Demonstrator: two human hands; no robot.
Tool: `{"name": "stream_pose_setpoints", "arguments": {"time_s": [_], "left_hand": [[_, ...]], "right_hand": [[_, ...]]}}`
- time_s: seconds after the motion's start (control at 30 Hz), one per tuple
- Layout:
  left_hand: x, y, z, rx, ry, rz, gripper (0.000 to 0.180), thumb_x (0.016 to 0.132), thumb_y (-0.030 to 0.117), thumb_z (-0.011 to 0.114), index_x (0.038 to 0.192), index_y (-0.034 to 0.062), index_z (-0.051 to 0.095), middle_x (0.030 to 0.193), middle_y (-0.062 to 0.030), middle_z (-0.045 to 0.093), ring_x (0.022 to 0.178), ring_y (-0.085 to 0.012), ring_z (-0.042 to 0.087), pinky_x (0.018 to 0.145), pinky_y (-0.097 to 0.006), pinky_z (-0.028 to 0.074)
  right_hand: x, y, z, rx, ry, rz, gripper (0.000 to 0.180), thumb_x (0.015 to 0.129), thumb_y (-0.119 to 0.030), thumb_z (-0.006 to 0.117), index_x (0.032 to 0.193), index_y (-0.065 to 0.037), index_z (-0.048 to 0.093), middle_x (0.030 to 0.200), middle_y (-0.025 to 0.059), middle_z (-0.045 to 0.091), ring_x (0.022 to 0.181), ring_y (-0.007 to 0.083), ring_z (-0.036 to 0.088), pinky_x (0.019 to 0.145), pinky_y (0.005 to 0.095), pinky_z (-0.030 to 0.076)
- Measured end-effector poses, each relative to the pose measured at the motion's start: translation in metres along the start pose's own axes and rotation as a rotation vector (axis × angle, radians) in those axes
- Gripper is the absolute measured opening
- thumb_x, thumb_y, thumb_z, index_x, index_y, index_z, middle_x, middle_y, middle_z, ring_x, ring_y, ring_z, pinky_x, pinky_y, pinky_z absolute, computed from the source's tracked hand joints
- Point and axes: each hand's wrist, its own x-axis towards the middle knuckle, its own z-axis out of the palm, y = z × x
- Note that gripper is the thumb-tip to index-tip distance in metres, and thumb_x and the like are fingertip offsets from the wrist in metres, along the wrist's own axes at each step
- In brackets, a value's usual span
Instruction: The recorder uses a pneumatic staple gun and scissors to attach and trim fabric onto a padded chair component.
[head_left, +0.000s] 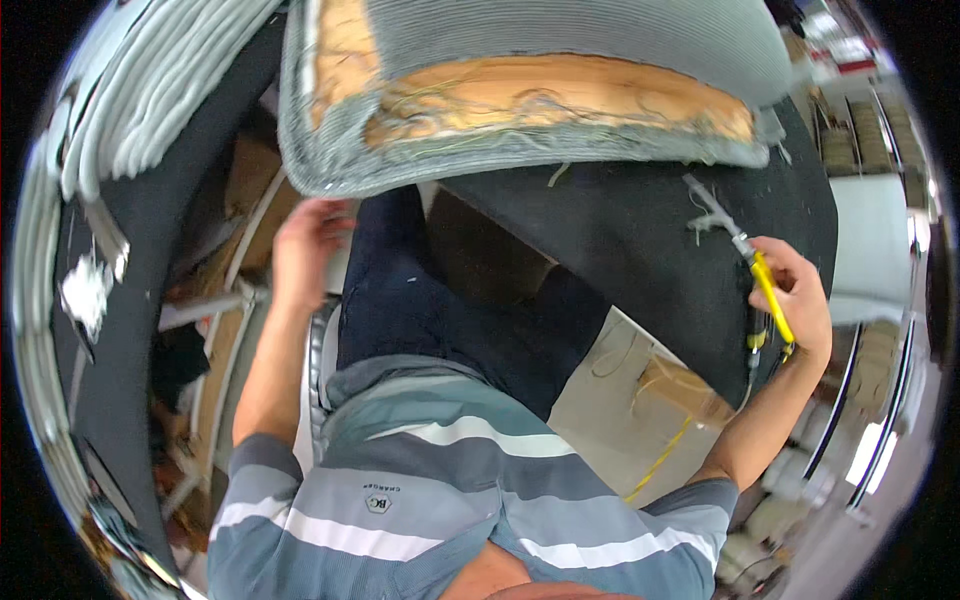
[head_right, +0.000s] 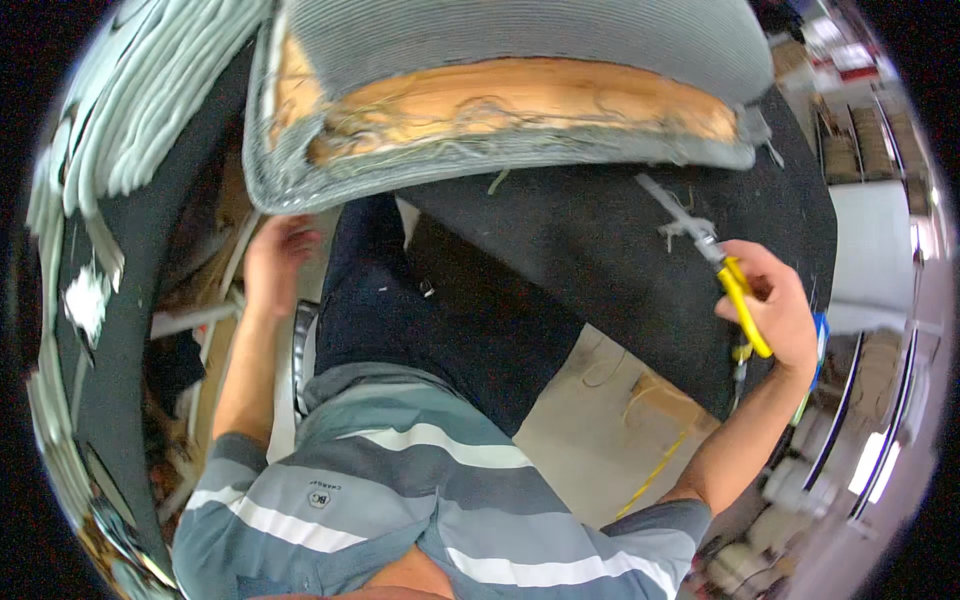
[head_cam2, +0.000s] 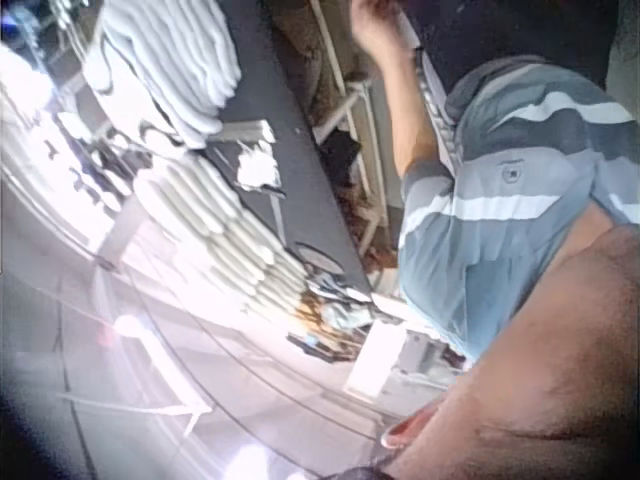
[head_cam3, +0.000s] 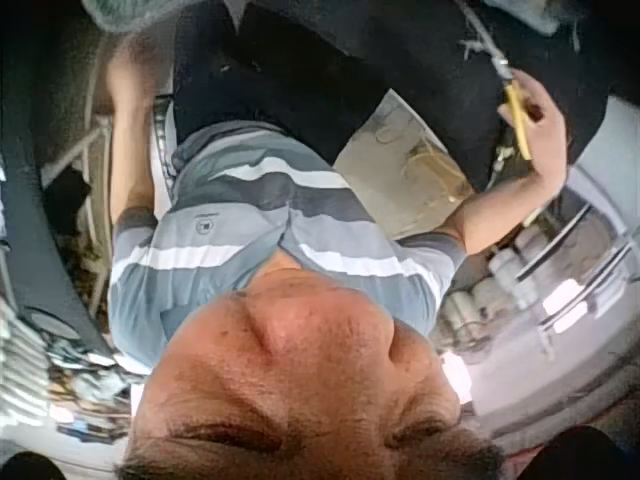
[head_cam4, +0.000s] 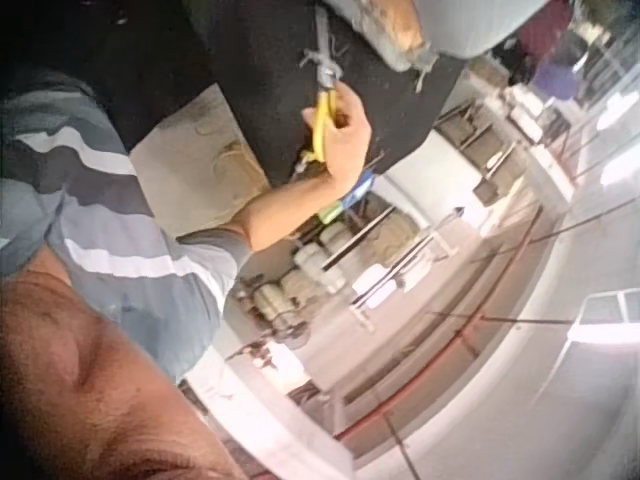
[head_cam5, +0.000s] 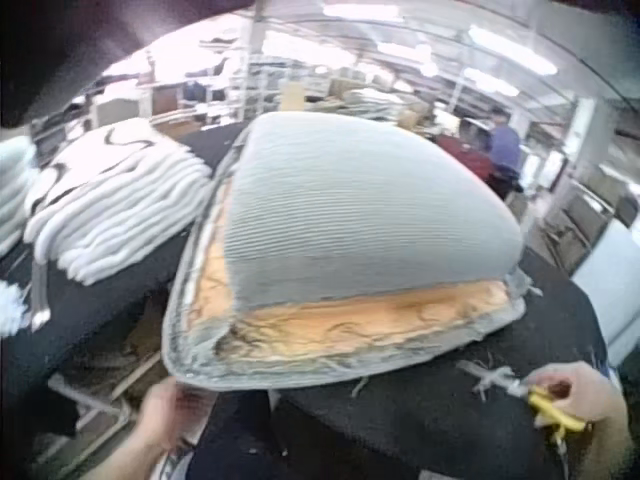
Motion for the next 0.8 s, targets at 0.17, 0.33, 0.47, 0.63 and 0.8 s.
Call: {"name": "stream_pose_setpoints", "arguments": {"time_s": [0.17, 0.33, 0.47, 0.63, 0.8], "left_hand": [[0.015, 0.091, -0.009, -0.223, -0.071, 0.082, 0.069, 0.107, 0.055, 0.039, 0.151, 0.0016, 0.041, 0.147, -0.0121, 0.053, 0.129, -0.0250, 0.055, 0.107, -0.044, 0.042], [0.027, 0.112, 0.034, -0.184, -0.201, 0.081, 0.054, 0.108, 0.042, 0.046, 0.146, 0.0033, 0.050, 0.141, -0.0079, 0.061, 0.126, -0.0201, 0.059, 0.108, -0.038, 0.045], [0.044, 0.105, 0.031, -0.185, -0.137, -0.024, 0.040, 0.101, 0.026, 0.061, 0.136, 0.0054, 0.059, 0.127, -0.0070, 0.069, 0.113, -0.0196, 0.067, 0.100, -0.038, 0.053], [0.044, 0.101, 0.046, -0.263, -0.082, -0.043, 0.043, 0.100, 0.029, 0.060, 0.137, 0.0066, 0.059, 0.131, -0.0093, 0.067, 0.116, -0.0248, 0.066, 0.101, -0.044, 0.052], [0.043, 0.102, 0.034, -0.223, -0.062, -0.029, 0.049, 0.101, 0.036, 0.057, 0.141, 0.0076, 0.056, 0.137, -0.0118, 0.064, 0.120, -0.0303, 0.063, 0.105, -0.048, 0.049]], "right_hand": [[-0.017, 0.134, -0.017, 0.005, 0.501, 0.151, 0.043, 0.092, -0.014, 0.076, 0.129, 0.003, 0.062, 0.102, 0.0041, 0.069, 0.090, 0.0101, 0.062, 0.082, 0.0248, 0.049], [-0.031, 0.243, -0.021, -0.128, 0.757, 0.352, 0.050, 0.092, -0.024, 0.075, 0.131, 0.005, 0.063, 0.114, 0.0163, 0.074, 0.102, 0.0194, 0.070, 0.088, 0.0310, 0.052], [-0.046, 0.326, -0.027, -0.185, 0.797, 0.404, 0.051, 0.090, -0.025, 0.069, 0.131, 0.004, 0.064, 0.120, 0.0225, 0.072, 0.111, 0.0285, 0.070, 0.095, 0.0366, 0.052], [-0.053, 0.291, -0.023, -0.928, 0.958, 0.360, 0.037, 0.097, -0.029, 0.066, 0.122, -0.002, 0.070, 0.115, 0.0195, 0.072, 0.105, 0.0314, 0.070, 0.094, 0.0393, 0.052], [0.006, 0.096, 0.070, 0.347, 0.589, -0.112, 0.028, 0.100, -0.024, 0.064, 0.103, 0.003, 0.073, 0.082, 0.0017, 0.068, 0.074, 0.0091, 0.062, 0.067, 0.0264, 0.050]]}}
